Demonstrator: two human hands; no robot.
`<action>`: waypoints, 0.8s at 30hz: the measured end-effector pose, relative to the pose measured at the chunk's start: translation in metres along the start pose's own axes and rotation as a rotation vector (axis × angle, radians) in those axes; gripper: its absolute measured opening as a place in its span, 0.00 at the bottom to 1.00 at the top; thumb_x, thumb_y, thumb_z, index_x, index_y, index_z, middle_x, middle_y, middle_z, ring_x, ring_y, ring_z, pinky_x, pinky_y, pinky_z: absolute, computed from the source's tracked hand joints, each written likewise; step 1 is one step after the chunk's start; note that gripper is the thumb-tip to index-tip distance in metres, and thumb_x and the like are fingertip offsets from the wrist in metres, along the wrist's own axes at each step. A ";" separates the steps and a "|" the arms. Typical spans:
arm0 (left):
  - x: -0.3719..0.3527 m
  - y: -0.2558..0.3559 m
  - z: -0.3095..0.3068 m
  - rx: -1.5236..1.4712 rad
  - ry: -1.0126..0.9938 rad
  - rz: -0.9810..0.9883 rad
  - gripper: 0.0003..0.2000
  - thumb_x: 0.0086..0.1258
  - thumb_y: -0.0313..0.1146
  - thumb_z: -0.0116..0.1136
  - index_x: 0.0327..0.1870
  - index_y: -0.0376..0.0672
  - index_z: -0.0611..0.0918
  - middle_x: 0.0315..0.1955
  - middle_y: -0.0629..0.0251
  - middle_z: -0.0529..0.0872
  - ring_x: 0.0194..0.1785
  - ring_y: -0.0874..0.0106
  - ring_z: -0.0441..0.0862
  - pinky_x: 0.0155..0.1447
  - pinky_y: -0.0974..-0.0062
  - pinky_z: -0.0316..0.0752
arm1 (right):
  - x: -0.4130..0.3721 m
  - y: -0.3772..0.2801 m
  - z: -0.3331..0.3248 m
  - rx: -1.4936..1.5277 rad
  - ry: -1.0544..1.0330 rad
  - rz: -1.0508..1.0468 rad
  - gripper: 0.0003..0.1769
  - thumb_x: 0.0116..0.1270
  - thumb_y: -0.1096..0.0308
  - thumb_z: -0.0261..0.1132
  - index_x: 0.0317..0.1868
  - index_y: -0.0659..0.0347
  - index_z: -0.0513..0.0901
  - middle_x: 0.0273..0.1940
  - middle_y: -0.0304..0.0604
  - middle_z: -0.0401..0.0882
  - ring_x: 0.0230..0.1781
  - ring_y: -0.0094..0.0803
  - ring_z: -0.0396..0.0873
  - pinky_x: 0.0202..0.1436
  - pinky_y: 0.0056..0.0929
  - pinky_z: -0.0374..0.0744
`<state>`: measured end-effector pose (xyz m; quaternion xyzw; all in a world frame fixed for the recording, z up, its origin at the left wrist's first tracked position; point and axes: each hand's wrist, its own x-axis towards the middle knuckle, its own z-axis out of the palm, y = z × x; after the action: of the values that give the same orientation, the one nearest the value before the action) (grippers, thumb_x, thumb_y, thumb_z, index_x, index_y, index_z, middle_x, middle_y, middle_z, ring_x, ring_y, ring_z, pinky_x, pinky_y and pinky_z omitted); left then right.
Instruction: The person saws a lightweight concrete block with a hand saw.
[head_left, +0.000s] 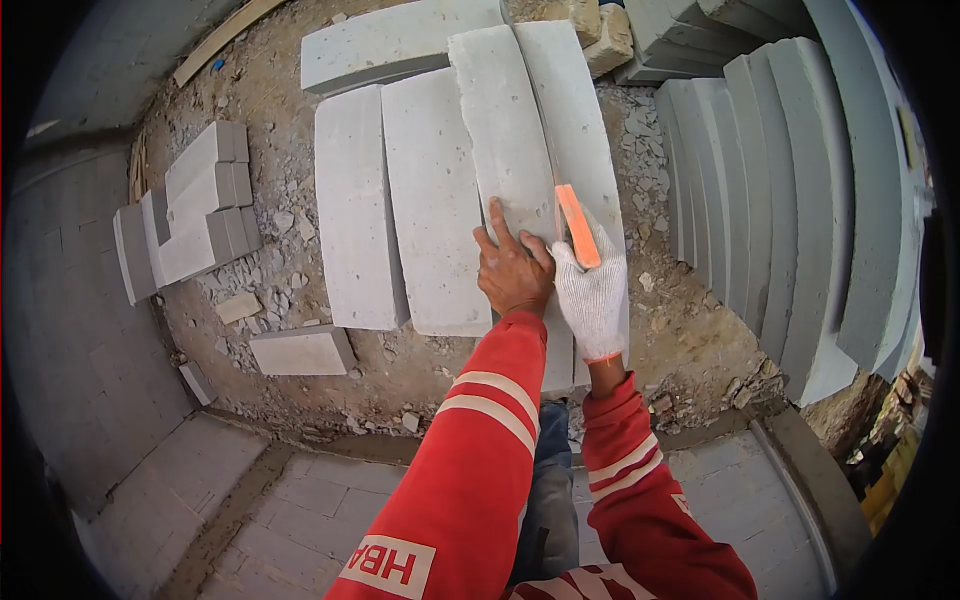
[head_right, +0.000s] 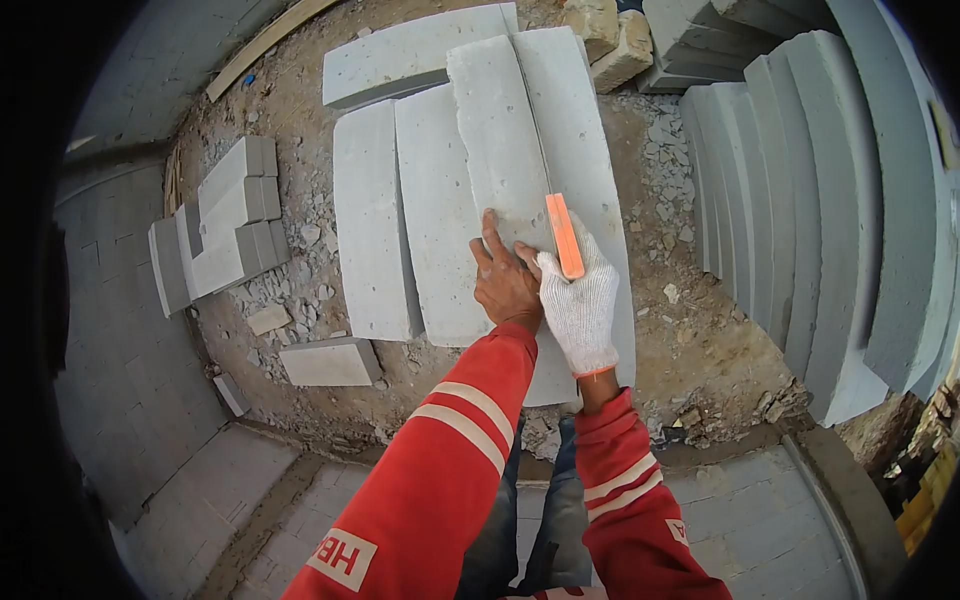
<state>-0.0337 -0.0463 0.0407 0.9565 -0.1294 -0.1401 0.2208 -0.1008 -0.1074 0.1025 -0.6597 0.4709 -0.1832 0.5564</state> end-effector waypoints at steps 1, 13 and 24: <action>-0.002 0.000 0.000 0.000 -0.008 -0.010 0.33 0.73 0.39 0.52 0.81 0.51 0.66 0.52 0.48 0.76 0.40 0.47 0.86 0.43 0.50 0.83 | -0.045 0.019 -0.009 -0.139 0.040 -0.076 0.30 0.61 0.79 0.71 0.66 0.73 0.80 0.58 0.58 0.86 0.53 0.48 0.88 0.57 0.35 0.84; 0.004 0.007 -0.001 0.113 0.031 0.051 0.31 0.76 0.39 0.48 0.81 0.50 0.63 0.55 0.48 0.77 0.38 0.47 0.88 0.42 0.50 0.83 | -0.128 0.045 -0.032 -0.182 0.051 -0.032 0.33 0.60 0.82 0.69 0.69 0.71 0.78 0.49 0.57 0.88 0.37 0.42 0.88 0.44 0.32 0.84; -0.001 0.004 -0.004 0.113 0.032 0.012 0.32 0.75 0.40 0.49 0.81 0.50 0.64 0.54 0.49 0.76 0.39 0.47 0.88 0.43 0.50 0.83 | -0.088 0.026 -0.018 -0.177 0.056 -0.179 0.33 0.62 0.78 0.73 0.69 0.69 0.78 0.55 0.59 0.88 0.47 0.48 0.91 0.50 0.36 0.87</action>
<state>-0.0338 -0.0480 0.0458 0.9688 -0.1393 -0.1162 0.1691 -0.1690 -0.0433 0.1091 -0.7402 0.4397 -0.2080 0.4643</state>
